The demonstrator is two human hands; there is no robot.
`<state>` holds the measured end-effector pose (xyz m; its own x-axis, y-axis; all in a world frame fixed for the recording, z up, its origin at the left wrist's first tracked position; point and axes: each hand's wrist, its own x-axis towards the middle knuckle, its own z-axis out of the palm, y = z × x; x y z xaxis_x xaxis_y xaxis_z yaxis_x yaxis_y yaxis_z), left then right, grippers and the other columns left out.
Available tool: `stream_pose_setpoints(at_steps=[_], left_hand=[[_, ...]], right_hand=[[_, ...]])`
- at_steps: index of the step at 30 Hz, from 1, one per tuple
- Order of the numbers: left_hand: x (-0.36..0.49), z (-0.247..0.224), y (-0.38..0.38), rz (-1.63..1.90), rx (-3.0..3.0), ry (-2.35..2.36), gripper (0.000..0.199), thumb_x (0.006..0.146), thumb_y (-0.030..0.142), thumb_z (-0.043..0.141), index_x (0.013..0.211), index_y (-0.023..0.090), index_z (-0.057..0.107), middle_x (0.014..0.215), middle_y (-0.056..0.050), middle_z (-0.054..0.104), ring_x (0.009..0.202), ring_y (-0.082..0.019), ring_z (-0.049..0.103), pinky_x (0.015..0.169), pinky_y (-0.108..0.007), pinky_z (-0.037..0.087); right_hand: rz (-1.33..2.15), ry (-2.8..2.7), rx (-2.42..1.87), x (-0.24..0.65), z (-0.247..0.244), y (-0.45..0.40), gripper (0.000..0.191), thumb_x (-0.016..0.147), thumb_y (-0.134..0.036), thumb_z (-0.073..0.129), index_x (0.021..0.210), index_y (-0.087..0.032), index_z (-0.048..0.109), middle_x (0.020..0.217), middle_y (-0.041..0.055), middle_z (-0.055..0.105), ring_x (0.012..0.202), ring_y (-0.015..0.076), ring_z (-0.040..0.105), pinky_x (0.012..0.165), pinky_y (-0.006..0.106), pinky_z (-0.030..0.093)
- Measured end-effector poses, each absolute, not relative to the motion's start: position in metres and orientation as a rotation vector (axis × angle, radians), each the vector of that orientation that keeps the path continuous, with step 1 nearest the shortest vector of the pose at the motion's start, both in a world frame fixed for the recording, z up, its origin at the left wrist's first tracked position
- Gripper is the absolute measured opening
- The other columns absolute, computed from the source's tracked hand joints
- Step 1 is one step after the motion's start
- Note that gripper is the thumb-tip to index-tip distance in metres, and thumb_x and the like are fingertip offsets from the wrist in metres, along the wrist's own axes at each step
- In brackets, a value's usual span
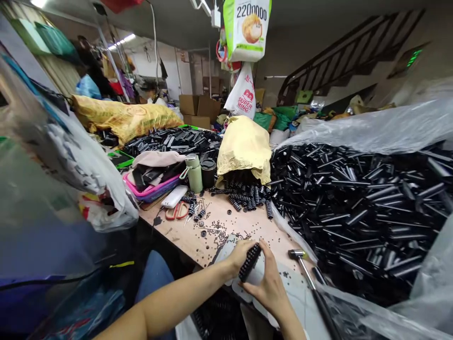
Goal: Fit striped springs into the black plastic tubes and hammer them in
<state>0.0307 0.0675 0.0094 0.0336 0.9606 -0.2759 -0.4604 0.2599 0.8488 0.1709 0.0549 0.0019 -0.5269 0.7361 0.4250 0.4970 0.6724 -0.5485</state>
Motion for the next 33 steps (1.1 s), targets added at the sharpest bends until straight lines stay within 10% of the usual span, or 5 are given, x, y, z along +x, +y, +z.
stream_pose_setpoints(at_steps=[15, 21, 27, 33], left_hand=[[0.039, 0.015, 0.055, 0.956, 0.747, 1.205, 0.045, 0.092, 0.052, 0.037, 0.089, 0.013, 0.058, 0.041, 0.002, 0.049, 0.036, -0.014, 0.050, 0.040, -0.023, 0.041], [0.036, 0.008, 0.060, 0.877, 0.804, 1.325, 0.045, 0.095, 0.047, 0.032, 0.098, 0.012, 0.060, 0.053, 0.000, 0.055, 0.046, -0.016, 0.055, 0.051, -0.030, 0.049], [0.024, -0.021, 0.038, 0.949, 1.841, 1.451, 0.048, 0.086, 0.028, 0.053, 0.132, 0.014, 0.054, 0.112, -0.014, 0.060, 0.107, -0.024, 0.056, 0.096, -0.038, 0.045], [-0.003, -0.042, 0.031, 0.622, 2.441, 1.266, 0.036, 0.093, 0.015, 0.040, 0.125, 0.012, 0.058, 0.097, -0.012, 0.064, 0.089, -0.019, 0.060, 0.083, -0.034, 0.049]], right_hand=[[0.862, -2.096, -1.108, 0.169, -0.012, 0.047, 0.095, 0.059, -0.023, 0.071, 0.141, -0.022, 0.023, 0.142, 0.0152, 0.040, 0.132, 0.0311, 0.043, 0.111, 0.050, 0.035], [0.639, -2.110, -1.078, 0.161, -0.029, 0.049, 0.092, 0.060, -0.031, 0.070, 0.140, -0.016, 0.027, 0.137, 0.0181, 0.045, 0.128, 0.0340, 0.046, 0.106, 0.051, 0.041], [0.335, -2.149, -1.244, 0.149, -0.038, 0.040, 0.083, 0.064, -0.028, 0.065, 0.137, -0.008, 0.032, 0.128, 0.0230, 0.050, 0.119, 0.0363, 0.050, 0.101, 0.054, 0.042], [0.012, -2.027, -1.887, 0.208, -0.012, 0.022, 0.051, 0.086, -0.038, 0.055, 0.127, -0.009, 0.045, 0.124, 0.0259, 0.051, 0.118, 0.0385, 0.046, 0.092, 0.052, 0.042]])
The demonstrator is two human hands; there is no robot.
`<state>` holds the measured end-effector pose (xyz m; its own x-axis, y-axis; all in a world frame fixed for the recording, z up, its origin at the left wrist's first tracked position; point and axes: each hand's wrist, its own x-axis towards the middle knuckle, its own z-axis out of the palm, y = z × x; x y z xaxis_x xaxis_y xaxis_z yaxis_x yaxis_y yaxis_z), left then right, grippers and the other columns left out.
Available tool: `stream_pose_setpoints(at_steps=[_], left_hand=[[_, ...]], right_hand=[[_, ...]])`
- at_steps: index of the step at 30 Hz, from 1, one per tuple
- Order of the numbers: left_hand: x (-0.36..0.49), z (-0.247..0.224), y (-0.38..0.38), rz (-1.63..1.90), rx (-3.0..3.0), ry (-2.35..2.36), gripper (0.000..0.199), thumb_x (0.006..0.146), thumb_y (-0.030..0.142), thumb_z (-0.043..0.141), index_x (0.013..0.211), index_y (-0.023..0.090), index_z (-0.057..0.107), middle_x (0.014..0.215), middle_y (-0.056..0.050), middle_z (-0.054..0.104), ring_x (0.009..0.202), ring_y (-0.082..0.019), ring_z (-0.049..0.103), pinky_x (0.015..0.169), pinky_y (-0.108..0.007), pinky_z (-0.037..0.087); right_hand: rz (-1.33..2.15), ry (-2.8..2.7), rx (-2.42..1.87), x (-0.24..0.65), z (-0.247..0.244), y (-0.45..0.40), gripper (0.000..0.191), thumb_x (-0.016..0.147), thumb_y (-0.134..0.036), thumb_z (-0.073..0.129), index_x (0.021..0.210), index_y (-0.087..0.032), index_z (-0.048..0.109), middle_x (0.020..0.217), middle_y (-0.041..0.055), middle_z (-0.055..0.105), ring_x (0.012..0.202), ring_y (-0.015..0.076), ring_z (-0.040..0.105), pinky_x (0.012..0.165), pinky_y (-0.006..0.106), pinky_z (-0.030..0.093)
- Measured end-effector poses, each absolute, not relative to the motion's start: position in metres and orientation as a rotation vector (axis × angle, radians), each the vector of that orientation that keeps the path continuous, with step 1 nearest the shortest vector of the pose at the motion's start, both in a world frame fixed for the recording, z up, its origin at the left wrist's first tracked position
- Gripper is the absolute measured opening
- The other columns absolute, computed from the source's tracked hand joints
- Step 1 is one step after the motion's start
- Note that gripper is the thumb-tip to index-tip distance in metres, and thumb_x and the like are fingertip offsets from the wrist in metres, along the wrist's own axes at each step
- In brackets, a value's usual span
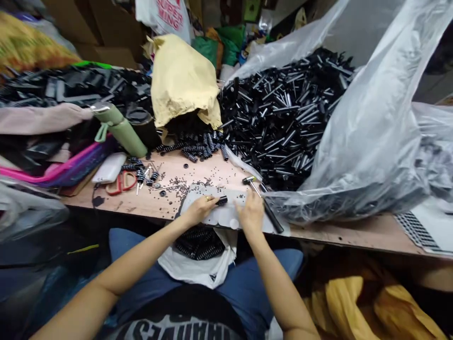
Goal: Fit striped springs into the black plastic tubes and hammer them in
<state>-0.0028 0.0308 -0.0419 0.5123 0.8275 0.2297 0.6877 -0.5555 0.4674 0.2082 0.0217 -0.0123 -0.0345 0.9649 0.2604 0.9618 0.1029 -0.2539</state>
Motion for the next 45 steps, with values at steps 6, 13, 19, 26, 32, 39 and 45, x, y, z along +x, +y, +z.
stream_pose_setpoints(at_steps=[6, 13, 19, 26, 32, 39, 45], left_hand=[[-0.020, -0.036, 0.016, 0.569, 2.736, 1.272, 0.035, 0.097, 0.021, 0.039, 0.126, 0.019, 0.058, 0.110, -0.013, 0.067, 0.096, -0.022, 0.059, 0.086, -0.040, 0.040], [-0.016, -0.036, 0.007, 0.568, 2.684, 1.351, 0.040, 0.097, 0.017, 0.033, 0.129, 0.023, 0.057, 0.121, -0.010, 0.066, 0.113, -0.025, 0.054, 0.098, -0.048, 0.029], [-0.016, -0.038, 0.003, 0.512, 2.653, 1.380, 0.045, 0.096, 0.014, 0.031, 0.134, 0.024, 0.053, 0.129, -0.010, 0.062, 0.125, -0.028, 0.049, 0.103, -0.052, 0.027], [0.020, -0.036, -0.013, 0.390, 2.664, 1.485, 0.067, 0.095, 0.043, 0.036, 0.145, -0.001, 0.032, 0.150, -0.025, 0.033, 0.143, -0.033, 0.023, 0.115, -0.052, 0.014], [0.032, -0.043, -0.019, 0.356, 2.670, 1.438, 0.078, 0.091, 0.049, 0.036, 0.146, -0.005, 0.024, 0.152, -0.027, 0.027, 0.144, -0.035, 0.018, 0.115, -0.050, 0.016], [0.027, -0.039, -0.002, 0.455, 2.588, 1.487, 0.050, 0.093, 0.023, 0.038, 0.138, 0.002, 0.042, 0.134, -0.024, 0.052, 0.126, -0.031, 0.047, 0.101, -0.044, 0.037], [0.007, 0.004, 0.006, 0.462, 2.387, 1.478, 0.032, 0.093, 0.020, 0.042, 0.120, 0.017, 0.060, 0.103, -0.013, 0.064, 0.096, -0.024, 0.058, 0.081, -0.036, 0.046]], right_hand=[[-0.129, -1.927, -2.374, 0.269, -0.006, 0.007, 0.032, 0.096, -0.037, 0.038, 0.097, -0.011, 0.055, 0.099, 0.0244, 0.061, 0.100, 0.0367, 0.056, 0.080, 0.045, 0.042], [0.738, -1.894, -2.080, 0.251, 0.031, -0.040, 0.029, 0.094, -0.048, 0.041, 0.091, -0.021, 0.049, 0.065, 0.0011, 0.060, 0.061, 0.0197, 0.060, 0.062, 0.029, 0.043], [0.531, -1.952, -2.137, 0.231, 0.021, -0.085, 0.030, 0.097, -0.045, 0.035, 0.104, -0.020, 0.051, 0.074, 0.0058, 0.066, 0.066, 0.0230, 0.065, 0.059, 0.027, 0.039], [0.584, -1.955, -1.924, 0.203, 0.054, -0.088, 0.037, 0.098, -0.049, 0.028, 0.097, -0.022, 0.052, 0.069, 0.0035, 0.064, 0.061, 0.0204, 0.063, 0.058, 0.026, 0.040], [0.594, -2.108, -1.805, 0.171, 0.056, -0.085, 0.038, 0.100, -0.046, 0.025, 0.101, -0.019, 0.052, 0.079, 0.0076, 0.068, 0.066, 0.0198, 0.065, 0.059, 0.025, 0.040], [0.574, -2.315, -2.010, 0.178, 0.031, -0.070, 0.033, 0.101, -0.044, 0.028, 0.102, -0.022, 0.052, 0.078, 0.0049, 0.070, 0.067, 0.0210, 0.066, 0.058, 0.025, 0.035], [0.156, -2.135, -2.251, 0.242, 0.020, -0.033, 0.036, 0.099, -0.047, 0.032, 0.093, -0.019, 0.054, 0.075, 0.0075, 0.065, 0.066, 0.0216, 0.062, 0.058, 0.028, 0.034]])
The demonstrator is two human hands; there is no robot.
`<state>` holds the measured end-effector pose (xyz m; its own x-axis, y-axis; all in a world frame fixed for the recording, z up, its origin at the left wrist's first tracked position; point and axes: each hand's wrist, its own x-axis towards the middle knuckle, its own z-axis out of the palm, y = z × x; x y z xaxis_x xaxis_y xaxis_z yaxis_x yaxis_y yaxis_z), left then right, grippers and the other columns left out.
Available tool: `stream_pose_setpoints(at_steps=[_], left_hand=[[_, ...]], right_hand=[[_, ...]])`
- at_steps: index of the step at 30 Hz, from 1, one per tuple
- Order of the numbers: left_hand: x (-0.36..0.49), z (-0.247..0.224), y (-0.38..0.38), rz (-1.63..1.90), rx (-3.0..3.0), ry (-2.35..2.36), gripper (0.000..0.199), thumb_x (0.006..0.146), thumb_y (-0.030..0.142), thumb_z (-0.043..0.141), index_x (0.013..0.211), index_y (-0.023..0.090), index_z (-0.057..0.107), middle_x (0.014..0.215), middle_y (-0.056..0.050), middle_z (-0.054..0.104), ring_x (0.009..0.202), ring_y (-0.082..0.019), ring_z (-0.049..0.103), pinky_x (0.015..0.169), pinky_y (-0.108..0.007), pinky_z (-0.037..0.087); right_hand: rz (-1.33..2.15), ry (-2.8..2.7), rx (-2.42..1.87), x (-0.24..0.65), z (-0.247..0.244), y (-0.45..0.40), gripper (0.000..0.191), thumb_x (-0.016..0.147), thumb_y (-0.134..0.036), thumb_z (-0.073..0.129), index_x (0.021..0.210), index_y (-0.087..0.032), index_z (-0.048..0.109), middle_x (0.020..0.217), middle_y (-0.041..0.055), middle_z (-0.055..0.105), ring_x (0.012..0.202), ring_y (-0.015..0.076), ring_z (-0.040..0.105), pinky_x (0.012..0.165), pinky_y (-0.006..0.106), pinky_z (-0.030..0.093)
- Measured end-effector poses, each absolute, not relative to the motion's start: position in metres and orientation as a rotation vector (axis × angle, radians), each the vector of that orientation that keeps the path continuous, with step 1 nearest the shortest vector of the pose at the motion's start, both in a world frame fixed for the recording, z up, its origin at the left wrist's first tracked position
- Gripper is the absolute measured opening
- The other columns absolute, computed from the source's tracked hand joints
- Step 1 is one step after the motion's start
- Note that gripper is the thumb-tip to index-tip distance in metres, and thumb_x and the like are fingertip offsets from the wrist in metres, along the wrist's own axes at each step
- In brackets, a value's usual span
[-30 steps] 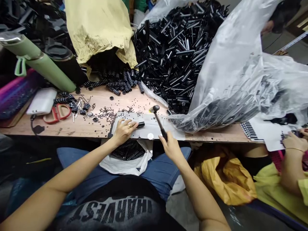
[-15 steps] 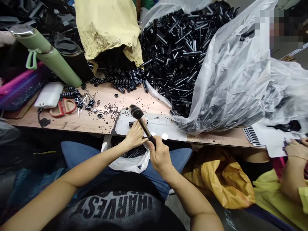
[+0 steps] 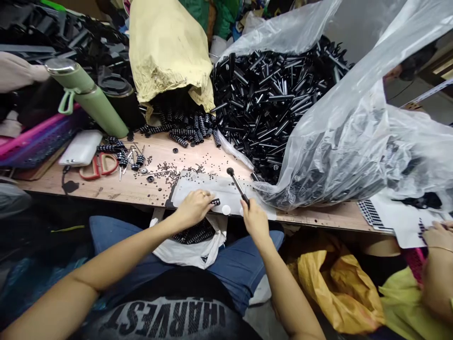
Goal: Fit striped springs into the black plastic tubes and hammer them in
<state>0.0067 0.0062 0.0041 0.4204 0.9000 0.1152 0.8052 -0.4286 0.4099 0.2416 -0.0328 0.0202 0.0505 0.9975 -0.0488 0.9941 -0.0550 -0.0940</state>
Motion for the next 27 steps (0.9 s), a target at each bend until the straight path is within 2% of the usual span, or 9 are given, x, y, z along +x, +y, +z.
stream_pose_setpoints(at_steps=[2, 4, 8, 11, 14, 19, 22, 24, 27], left_hand=[[-0.015, 0.016, 0.042, 0.494, 2.127, 1.785, 0.033, 0.095, 0.022, 0.037, 0.117, 0.014, 0.060, 0.103, -0.015, 0.064, 0.092, -0.024, 0.058, 0.079, -0.037, 0.046], [-0.042, 0.023, 0.095, 0.542, 1.990, 2.006, 0.041, 0.097, 0.022, 0.027, 0.124, 0.003, 0.051, 0.114, -0.025, 0.058, 0.103, -0.032, 0.054, 0.083, -0.045, 0.043], [-0.084, 0.020, 0.188, 0.516, 1.554, 2.390, 0.045, 0.090, 0.020, 0.039, 0.127, -0.006, 0.043, 0.123, -0.033, 0.050, 0.110, -0.038, 0.050, 0.088, -0.047, 0.040], [-0.092, 0.009, 0.208, 0.438, 1.692, 2.394, 0.040, 0.085, 0.014, 0.042, 0.122, -0.001, 0.048, 0.132, -0.032, 0.043, 0.118, -0.039, 0.043, 0.091, -0.047, 0.037], [-0.092, -0.002, 0.200, 0.352, 2.145, 2.239, 0.035, 0.085, 0.008, 0.034, 0.113, 0.007, 0.055, 0.128, -0.025, 0.048, 0.121, -0.036, 0.039, 0.094, -0.050, 0.032], [-0.097, -0.008, 0.202, 0.052, 2.659, 1.768, 0.032, 0.084, 0.005, 0.033, 0.101, 0.012, 0.059, 0.113, -0.018, 0.059, 0.109, -0.031, 0.049, 0.092, -0.047, 0.034], [-0.100, -0.001, 0.210, 0.028, 2.658, 1.745, 0.028, 0.083, 0.006, 0.035, 0.096, 0.011, 0.059, 0.103, -0.018, 0.062, 0.101, -0.029, 0.054, 0.092, -0.044, 0.036], [-0.099, 0.007, 0.207, 0.178, 2.580, 1.728, 0.025, 0.083, 0.011, 0.039, 0.099, 0.011, 0.059, 0.099, -0.017, 0.063, 0.097, -0.028, 0.056, 0.093, -0.043, 0.038], [-0.086, 0.020, 0.182, 0.681, 2.252, 1.682, 0.032, 0.086, 0.018, 0.041, 0.113, 0.012, 0.054, 0.107, -0.015, 0.062, 0.095, -0.026, 0.058, 0.088, -0.040, 0.044]], right_hand=[[0.074, -2.144, -2.271, 0.257, 0.009, -0.022, 0.036, 0.098, -0.046, 0.034, 0.093, -0.018, 0.056, 0.082, 0.0104, 0.065, 0.073, 0.0233, 0.062, 0.062, 0.030, 0.038], [-0.019, -2.167, -2.206, 0.262, 0.001, -0.013, 0.037, 0.098, -0.045, 0.035, 0.097, -0.016, 0.057, 0.092, 0.0139, 0.065, 0.085, 0.0265, 0.061, 0.069, 0.033, 0.042], [-0.080, -2.182, -1.949, 0.252, 0.006, 0.017, 0.034, 0.096, -0.042, 0.042, 0.108, -0.015, 0.058, 0.106, 0.0159, 0.062, 0.102, 0.0299, 0.054, 0.085, 0.040, 0.043], [-0.048, -2.170, -1.814, 0.243, 0.023, 0.065, 0.028, 0.096, -0.035, 0.043, 0.107, -0.015, 0.058, 0.108, 0.0147, 0.060, 0.102, 0.0279, 0.052, 0.089, 0.039, 0.042], [-0.111, -2.134, -1.770, 0.235, 0.041, 0.135, 0.025, 0.096, -0.026, 0.041, 0.109, -0.010, 0.057, 0.109, 0.0152, 0.059, 0.103, 0.0265, 0.049, 0.091, 0.037, 0.040], [-0.174, -2.332, -1.783, 0.206, 0.053, 0.241, 0.027, 0.095, -0.012, 0.039, 0.114, -0.006, 0.057, 0.118, 0.0169, 0.058, 0.111, 0.0261, 0.045, 0.089, 0.037, 0.036], [-0.151, -2.458, -1.763, 0.186, 0.059, 0.266, 0.031, 0.093, -0.004, 0.036, 0.108, -0.006, 0.062, 0.111, 0.0177, 0.063, 0.109, 0.0252, 0.047, 0.088, 0.038, 0.034], [-0.163, -2.440, -1.763, 0.178, 0.065, 0.265, 0.031, 0.094, -0.007, 0.036, 0.104, -0.008, 0.065, 0.106, 0.0174, 0.066, 0.107, 0.0260, 0.048, 0.088, 0.039, 0.033], [-0.133, -2.541, -1.601, 0.173, 0.078, 0.240, 0.029, 0.096, -0.019, 0.042, 0.108, -0.016, 0.068, 0.107, 0.0121, 0.068, 0.107, 0.0265, 0.049, 0.089, 0.041, 0.032]])
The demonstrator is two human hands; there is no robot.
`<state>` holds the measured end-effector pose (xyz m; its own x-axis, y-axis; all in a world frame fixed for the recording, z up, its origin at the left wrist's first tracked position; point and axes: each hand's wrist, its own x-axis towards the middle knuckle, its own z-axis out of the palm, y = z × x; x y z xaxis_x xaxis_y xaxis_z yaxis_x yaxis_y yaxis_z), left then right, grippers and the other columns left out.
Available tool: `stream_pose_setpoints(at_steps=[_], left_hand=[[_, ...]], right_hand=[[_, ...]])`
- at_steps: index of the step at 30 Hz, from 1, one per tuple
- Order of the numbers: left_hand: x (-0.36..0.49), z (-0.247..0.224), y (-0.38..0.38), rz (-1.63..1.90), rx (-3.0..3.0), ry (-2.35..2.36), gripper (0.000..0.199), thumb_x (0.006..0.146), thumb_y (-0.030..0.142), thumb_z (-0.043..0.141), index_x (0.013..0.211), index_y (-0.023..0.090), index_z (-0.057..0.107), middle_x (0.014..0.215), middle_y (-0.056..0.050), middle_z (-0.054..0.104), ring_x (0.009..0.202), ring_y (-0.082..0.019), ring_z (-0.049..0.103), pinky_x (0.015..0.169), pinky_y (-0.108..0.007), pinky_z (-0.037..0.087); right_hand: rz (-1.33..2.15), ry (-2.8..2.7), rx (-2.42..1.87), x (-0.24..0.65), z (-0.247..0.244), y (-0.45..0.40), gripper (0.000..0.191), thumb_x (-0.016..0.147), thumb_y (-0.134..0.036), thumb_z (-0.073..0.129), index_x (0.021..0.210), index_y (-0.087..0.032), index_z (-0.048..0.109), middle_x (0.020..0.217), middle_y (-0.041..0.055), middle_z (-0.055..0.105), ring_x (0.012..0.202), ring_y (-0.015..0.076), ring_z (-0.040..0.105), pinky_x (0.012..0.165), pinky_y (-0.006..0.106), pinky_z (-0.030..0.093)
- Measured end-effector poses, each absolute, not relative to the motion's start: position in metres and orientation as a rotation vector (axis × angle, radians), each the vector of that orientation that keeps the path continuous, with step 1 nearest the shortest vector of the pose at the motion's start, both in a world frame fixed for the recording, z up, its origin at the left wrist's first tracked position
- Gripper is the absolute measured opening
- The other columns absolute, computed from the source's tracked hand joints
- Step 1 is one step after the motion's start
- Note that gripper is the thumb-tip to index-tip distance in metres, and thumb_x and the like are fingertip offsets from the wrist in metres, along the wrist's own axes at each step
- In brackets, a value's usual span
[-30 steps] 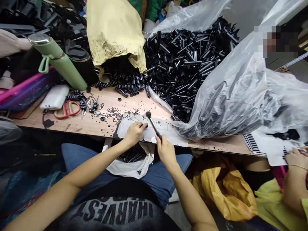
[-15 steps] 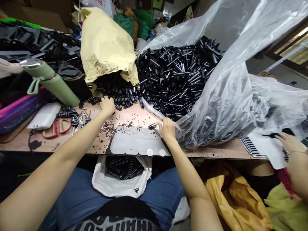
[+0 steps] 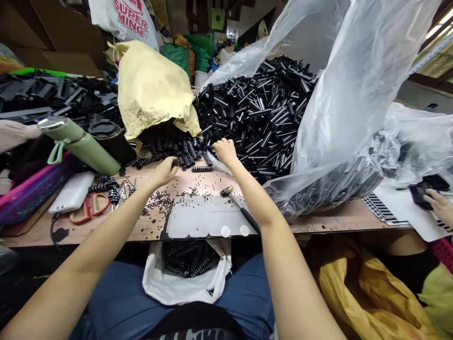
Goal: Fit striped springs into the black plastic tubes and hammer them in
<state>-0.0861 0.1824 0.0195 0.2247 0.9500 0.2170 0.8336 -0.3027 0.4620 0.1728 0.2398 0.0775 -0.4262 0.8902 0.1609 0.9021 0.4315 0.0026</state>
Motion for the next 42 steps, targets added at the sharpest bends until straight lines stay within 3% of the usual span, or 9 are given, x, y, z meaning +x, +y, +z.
stream_pose_setpoints(at_steps=[5, 8, 11, 14, 18, 22, 28, 33, 42], left_hand=[[-0.042, 0.031, 0.114, 0.797, 1.803, 1.301, 0.027, 0.082, 0.031, 0.055, 0.103, 0.016, 0.063, 0.098, -0.009, 0.067, 0.083, -0.021, 0.061, 0.070, -0.032, 0.048], [-0.021, 0.026, 0.084, 0.732, 1.575, 1.178, 0.022, 0.070, 0.036, 0.072, 0.075, 0.015, 0.065, 0.069, -0.004, 0.064, 0.060, -0.015, 0.056, 0.055, -0.026, 0.043], [-0.011, 0.015, 0.067, 0.860, 1.177, 1.212, 0.030, 0.066, 0.041, 0.075, 0.068, 0.015, 0.059, 0.049, 0.003, 0.050, 0.040, -0.008, 0.041, 0.042, -0.022, 0.032], [-0.006, 0.004, 0.057, 0.913, 1.038, 1.185, 0.034, 0.063, 0.042, 0.078, 0.069, 0.016, 0.056, 0.044, 0.007, 0.045, 0.036, -0.007, 0.036, 0.039, -0.021, 0.029], [-0.005, -0.014, 0.046, 1.030, 1.141, 1.171, 0.036, 0.069, 0.045, 0.073, 0.084, 0.016, 0.059, 0.055, 0.005, 0.052, 0.045, -0.008, 0.045, 0.046, -0.021, 0.035], [-0.007, -0.020, 0.037, 1.149, 1.069, 1.035, 0.043, 0.080, 0.054, 0.062, 0.099, 0.016, 0.058, 0.063, 0.005, 0.052, 0.048, -0.007, 0.046, 0.047, -0.019, 0.036], [-0.003, 0.002, 0.028, 1.139, 0.802, 0.906, 0.054, 0.080, 0.056, 0.060, 0.117, 0.017, 0.055, 0.049, 0.009, 0.044, 0.032, -0.005, 0.034, 0.034, -0.016, 0.023], [0.002, 0.012, 0.023, 1.143, 0.715, 0.988, 0.047, 0.077, 0.056, 0.064, 0.102, 0.016, 0.063, 0.044, 0.009, 0.043, 0.029, -0.005, 0.031, 0.031, -0.017, 0.022], [0.010, 0.024, 0.013, 1.212, 0.571, 0.979, 0.041, 0.067, 0.050, 0.073, 0.083, 0.013, 0.063, 0.057, 0.003, 0.057, 0.042, -0.012, 0.055, 0.041, -0.024, 0.046]], right_hand=[[0.757, -3.117, -1.113, 0.166, 0.096, 0.172, 0.019, 0.086, -0.026, 0.060, 0.099, -0.021, 0.074, 0.093, 0.0042, 0.071, 0.083, 0.0180, 0.059, 0.082, 0.034, 0.040], [0.711, -3.010, -1.054, 0.164, 0.095, 0.133, 0.027, 0.087, -0.033, 0.059, 0.106, -0.018, 0.071, 0.104, 0.0075, 0.068, 0.095, 0.0220, 0.060, 0.090, 0.039, 0.042], [0.327, -2.679, -1.200, 0.163, 0.078, 0.098, 0.072, 0.077, -0.050, 0.068, 0.138, -0.019, 0.046, 0.141, 0.0163, 0.045, 0.129, 0.0350, 0.040, 0.104, 0.054, 0.032], [0.279, -2.523, -1.373, 0.160, 0.054, 0.073, 0.111, 0.058, -0.047, 0.083, 0.148, -0.014, 0.026, 0.151, 0.0230, 0.025, 0.136, 0.0416, 0.028, 0.107, 0.058, 0.029], [0.350, -2.321, -1.482, 0.161, 0.026, 0.057, 0.112, 0.058, -0.034, 0.082, 0.149, -0.012, 0.020, 0.145, 0.0229, 0.032, 0.135, 0.0394, 0.032, 0.110, 0.057, 0.030], [0.523, -2.271, -1.326, 0.172, 0.011, 0.043, 0.126, 0.056, -0.044, 0.085, 0.151, -0.014, 0.007, 0.148, 0.0227, 0.028, 0.141, 0.0367, 0.025, 0.115, 0.055, 0.025], [0.544, -2.244, -0.958, 0.167, 0.018, 0.022, 0.122, 0.058, -0.058, 0.081, 0.149, -0.017, 0.012, 0.146, 0.0203, 0.033, 0.139, 0.0323, 0.031, 0.116, 0.050, 0.028], [0.503, -2.232, -0.826, 0.155, 0.025, 0.021, 0.121, 0.058, -0.061, 0.080, 0.149, -0.019, 0.012, 0.146, 0.0194, 0.034, 0.139, 0.0323, 0.032, 0.115, 0.050, 0.030], [0.592, -2.258, -0.834, 0.150, 0.021, 0.016, 0.119, 0.060, -0.054, 0.082, 0.149, -0.019, 0.011, 0.149, 0.0191, 0.032, 0.142, 0.0316, 0.027, 0.117, 0.051, 0.026]])
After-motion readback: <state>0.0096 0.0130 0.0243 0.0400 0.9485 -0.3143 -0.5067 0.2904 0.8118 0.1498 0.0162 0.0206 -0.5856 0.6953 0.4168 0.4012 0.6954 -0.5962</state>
